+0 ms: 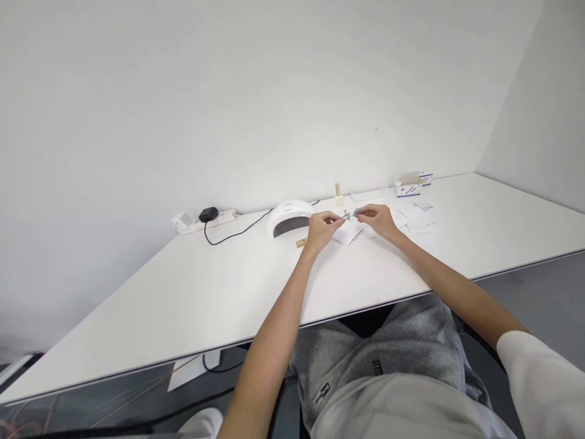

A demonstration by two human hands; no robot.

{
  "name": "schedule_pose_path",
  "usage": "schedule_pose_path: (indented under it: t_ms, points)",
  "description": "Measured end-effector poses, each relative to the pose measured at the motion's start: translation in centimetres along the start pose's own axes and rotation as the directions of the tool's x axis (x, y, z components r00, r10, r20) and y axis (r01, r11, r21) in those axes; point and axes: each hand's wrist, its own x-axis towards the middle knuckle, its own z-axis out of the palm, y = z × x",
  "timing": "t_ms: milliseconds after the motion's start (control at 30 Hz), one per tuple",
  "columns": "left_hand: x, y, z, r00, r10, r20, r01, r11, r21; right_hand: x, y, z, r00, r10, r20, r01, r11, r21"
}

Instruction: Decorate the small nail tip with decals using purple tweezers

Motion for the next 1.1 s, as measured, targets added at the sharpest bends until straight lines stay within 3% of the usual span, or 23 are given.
schedule_pose_path:
  t_ms: [333,1100]
  points:
    - [-0.09,0.2,0.05,1.0,-0.009,-0.002,0.009,1.0,0.027,-0.24,-0.57,-0.11,0.996,-0.084,-0.023,0.081,0.992,-0.098]
    - [-0.07,-0.11,0.14,0.999,-0.036,0.024,0.035,0.999,0.037,-0.41,-0.83,-0.13,0.995,-0.099,-0.008,0.097,0.984,-0.149]
